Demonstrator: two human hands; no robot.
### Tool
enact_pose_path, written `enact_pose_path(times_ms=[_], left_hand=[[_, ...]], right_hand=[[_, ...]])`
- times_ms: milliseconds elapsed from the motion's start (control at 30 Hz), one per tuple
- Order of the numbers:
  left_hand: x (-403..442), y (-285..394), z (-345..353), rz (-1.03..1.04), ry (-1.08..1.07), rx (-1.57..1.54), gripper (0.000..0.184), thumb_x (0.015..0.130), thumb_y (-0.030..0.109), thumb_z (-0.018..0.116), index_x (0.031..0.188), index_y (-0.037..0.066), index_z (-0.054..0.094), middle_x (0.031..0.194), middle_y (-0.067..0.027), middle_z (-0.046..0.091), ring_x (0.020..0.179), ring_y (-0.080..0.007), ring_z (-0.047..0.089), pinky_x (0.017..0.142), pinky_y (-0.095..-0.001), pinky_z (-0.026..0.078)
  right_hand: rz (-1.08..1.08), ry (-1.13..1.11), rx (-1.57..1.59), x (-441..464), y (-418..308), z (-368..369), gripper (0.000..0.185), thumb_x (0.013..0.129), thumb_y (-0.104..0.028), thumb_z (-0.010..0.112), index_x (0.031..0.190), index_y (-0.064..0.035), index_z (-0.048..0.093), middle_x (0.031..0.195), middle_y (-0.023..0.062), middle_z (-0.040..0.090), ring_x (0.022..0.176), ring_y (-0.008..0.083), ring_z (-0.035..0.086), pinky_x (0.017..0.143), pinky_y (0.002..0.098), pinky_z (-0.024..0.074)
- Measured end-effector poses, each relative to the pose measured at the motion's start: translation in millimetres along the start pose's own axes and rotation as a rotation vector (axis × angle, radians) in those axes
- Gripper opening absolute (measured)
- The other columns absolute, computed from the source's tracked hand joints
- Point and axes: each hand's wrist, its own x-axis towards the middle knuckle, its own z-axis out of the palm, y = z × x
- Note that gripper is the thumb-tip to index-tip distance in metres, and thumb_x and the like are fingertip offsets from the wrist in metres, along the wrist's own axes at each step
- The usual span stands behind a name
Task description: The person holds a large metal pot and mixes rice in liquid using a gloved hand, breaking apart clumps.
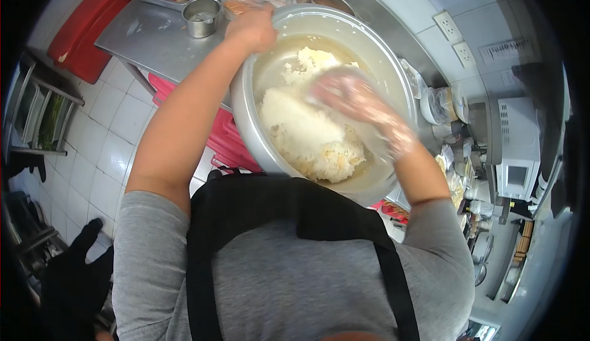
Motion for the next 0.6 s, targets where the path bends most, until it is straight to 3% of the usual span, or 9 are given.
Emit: enact_pose_path(times_ms=[67, 133, 233, 300, 367, 433, 533, 600], left_hand=[[8, -10, 8, 0.050, 0.013, -0.034, 0.054, 0.081, 0.028, 0.063, 0.129, 0.007, 0.048, 0.123, -0.0182, 0.059, 0.113, -0.0333, 0.057, 0.095, -0.0405, 0.044], [12, -13, 12, 0.065, 0.023, -0.056, 0.054, 0.081, 0.026, 0.062, 0.129, 0.008, 0.048, 0.123, -0.0174, 0.059, 0.113, -0.0327, 0.057, 0.095, -0.0411, 0.045], [12, -11, 9, 0.046, 0.025, -0.063, 0.052, 0.079, 0.022, 0.062, 0.129, 0.011, 0.048, 0.122, -0.0158, 0.060, 0.114, -0.0317, 0.057, 0.094, -0.0427, 0.046], [13, -13, 11, 0.050, 0.017, -0.074, 0.053, 0.079, 0.022, 0.062, 0.129, 0.011, 0.048, 0.121, -0.0159, 0.061, 0.114, -0.0320, 0.057, 0.094, -0.0428, 0.046], [11, -12, 10, 0.055, 0.019, -0.083, 0.052, 0.079, 0.023, 0.062, 0.128, 0.010, 0.048, 0.120, -0.0165, 0.061, 0.114, -0.0322, 0.057, 0.094, -0.0429, 0.046], [10, -11, 9, 0.059, 0.023, -0.087, 0.051, 0.080, 0.023, 0.063, 0.127, 0.007, 0.049, 0.121, -0.0181, 0.060, 0.113, -0.0330, 0.057, 0.094, -0.0421, 0.045], [9, -9, 5, 0.058, 0.020, -0.088, 0.051, 0.081, 0.022, 0.063, 0.126, 0.002, 0.050, 0.122, -0.0207, 0.058, 0.114, -0.0344, 0.056, 0.096, -0.0404, 0.043], [5, -4, 2, 0.052, -0.002, -0.084, 0.051, 0.081, 0.021, 0.063, 0.127, 0.003, 0.050, 0.122, -0.0208, 0.058, 0.114, -0.0345, 0.056, 0.096, -0.0402, 0.043]], right_hand=[[-0.174, -0.003, 0.037, 40, -23, 23, 0.031, 0.086, -0.033, 0.064, 0.104, -0.0081, 0.067, 0.110, 0.0135, 0.064, 0.099, 0.0305, 0.061, 0.089, 0.0395, 0.0472], [0.030, -0.170, -0.096, 56, -51, 44, 0.039, 0.078, -0.037, 0.070, 0.108, -0.0107, 0.065, 0.116, 0.0136, 0.060, 0.106, 0.0307, 0.058, 0.094, 0.0403, 0.0438], [-0.170, -0.002, -0.095, 41, -16, 61, 0.047, 0.073, -0.038, 0.074, 0.110, -0.0115, 0.063, 0.118, 0.0141, 0.057, 0.111, 0.0309, 0.055, 0.098, 0.0412, 0.0405], [-0.142, 0.191, -0.118, 18, 5, 39, 0.047, 0.075, -0.038, 0.074, 0.110, -0.0092, 0.062, 0.116, 0.0142, 0.058, 0.111, 0.0308, 0.055, 0.096, 0.0404, 0.0426], [0.088, 0.384, 0.108, -14, 25, 20, 0.047, 0.077, -0.037, 0.074, 0.109, -0.0054, 0.060, 0.115, 0.0132, 0.058, 0.110, 0.0288, 0.055, 0.095, 0.0375, 0.0445], [0.269, 0.471, -0.036, -46, 20, 3, 0.044, 0.079, -0.034, 0.074, 0.105, -0.0031, 0.060, 0.111, 0.0134, 0.057, 0.107, 0.0288, 0.056, 0.091, 0.0376, 0.0463], [0.249, 0.495, 0.526, -88, 55, 35, 0.045, 0.073, -0.032, 0.079, 0.103, -0.0039, 0.060, 0.104, 0.0145, 0.057, 0.103, 0.0302, 0.056, 0.089, 0.0408, 0.0461], [-0.015, 0.456, -0.021, -101, 45, 36, 0.049, 0.069, -0.032, 0.081, 0.104, -0.0044, 0.062, 0.107, 0.0172, 0.057, 0.105, 0.0337, 0.054, 0.089, 0.0441, 0.0450]])
